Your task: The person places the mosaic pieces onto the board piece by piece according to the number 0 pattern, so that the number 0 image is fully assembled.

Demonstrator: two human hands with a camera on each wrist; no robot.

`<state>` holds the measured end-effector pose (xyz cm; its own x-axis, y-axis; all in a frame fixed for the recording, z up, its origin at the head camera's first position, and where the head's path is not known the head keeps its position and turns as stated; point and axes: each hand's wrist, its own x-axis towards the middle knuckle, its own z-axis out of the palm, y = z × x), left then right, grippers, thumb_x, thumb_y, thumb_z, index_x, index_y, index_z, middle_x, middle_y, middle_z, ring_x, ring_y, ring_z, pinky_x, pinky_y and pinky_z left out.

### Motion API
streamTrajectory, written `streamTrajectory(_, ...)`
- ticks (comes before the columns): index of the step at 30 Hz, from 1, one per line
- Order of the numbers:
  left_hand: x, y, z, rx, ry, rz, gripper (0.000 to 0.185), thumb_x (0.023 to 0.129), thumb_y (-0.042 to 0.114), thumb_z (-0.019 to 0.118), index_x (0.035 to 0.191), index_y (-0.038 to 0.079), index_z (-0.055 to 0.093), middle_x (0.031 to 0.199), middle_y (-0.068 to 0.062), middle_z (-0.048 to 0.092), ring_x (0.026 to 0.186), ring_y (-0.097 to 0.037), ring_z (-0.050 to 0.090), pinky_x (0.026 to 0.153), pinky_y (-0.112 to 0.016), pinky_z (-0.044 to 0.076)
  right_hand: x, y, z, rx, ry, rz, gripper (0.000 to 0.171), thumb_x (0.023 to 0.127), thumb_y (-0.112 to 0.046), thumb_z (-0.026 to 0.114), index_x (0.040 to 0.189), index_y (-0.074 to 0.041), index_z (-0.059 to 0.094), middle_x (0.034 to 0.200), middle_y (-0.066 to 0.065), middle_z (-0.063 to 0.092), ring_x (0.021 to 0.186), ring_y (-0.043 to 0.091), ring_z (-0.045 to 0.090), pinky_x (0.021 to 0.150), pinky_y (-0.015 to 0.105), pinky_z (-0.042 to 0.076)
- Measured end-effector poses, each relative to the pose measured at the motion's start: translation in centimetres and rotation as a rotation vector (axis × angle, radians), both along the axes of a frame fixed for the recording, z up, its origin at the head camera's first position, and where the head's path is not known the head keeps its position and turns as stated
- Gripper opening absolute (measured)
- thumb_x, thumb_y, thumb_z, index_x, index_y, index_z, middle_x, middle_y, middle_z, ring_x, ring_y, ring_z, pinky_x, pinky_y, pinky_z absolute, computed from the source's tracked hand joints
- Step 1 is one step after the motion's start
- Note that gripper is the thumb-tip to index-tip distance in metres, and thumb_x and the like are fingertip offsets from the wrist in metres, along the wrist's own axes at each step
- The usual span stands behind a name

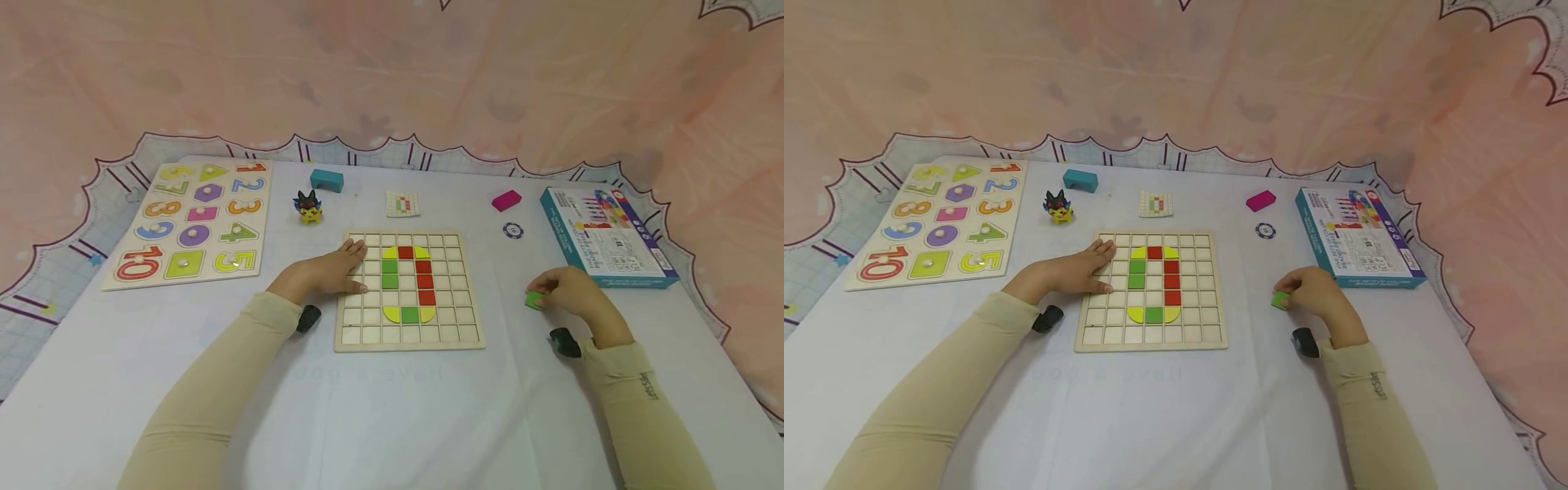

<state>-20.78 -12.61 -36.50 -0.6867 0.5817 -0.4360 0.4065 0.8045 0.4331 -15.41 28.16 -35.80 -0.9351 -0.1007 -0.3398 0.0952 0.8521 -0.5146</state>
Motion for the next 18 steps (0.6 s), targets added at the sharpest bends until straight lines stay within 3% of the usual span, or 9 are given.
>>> streamTrajectory(12,-0.2,-0.1,-0.4,0.003,0.021,-0.007,0.084,0.092,0.035,0.054,0.146,-0.002,0.002,0.154,-0.016,-0.006,0.141,-0.032,-0.013,0.115,-0.045,0.003,-2.0,-4.4,0.7,-0.200,0.078,0.036,0.022,0.078,-0.001,0.066,0.099,0.004,0.068,0.091,0.010,0.064,0.085,0.019,0.053,0.072,0.026,0.044)
streamTrajectory(18,-0.3,-0.1,-0.4,0.013,0.014,-0.002,0.084,0.092,0.036,0.054,0.146,-0.001,0.002,0.154,-0.016,-0.007,0.141,-0.032,-0.013,0.115,-0.045,0.003,-2.6,-7.8,0.4,-0.279,0.070,0.069,0.019,0.077,0.000,0.067,0.095,0.004,0.069,0.088,0.008,0.066,0.084,0.019,0.052,0.072,0.025,0.044)
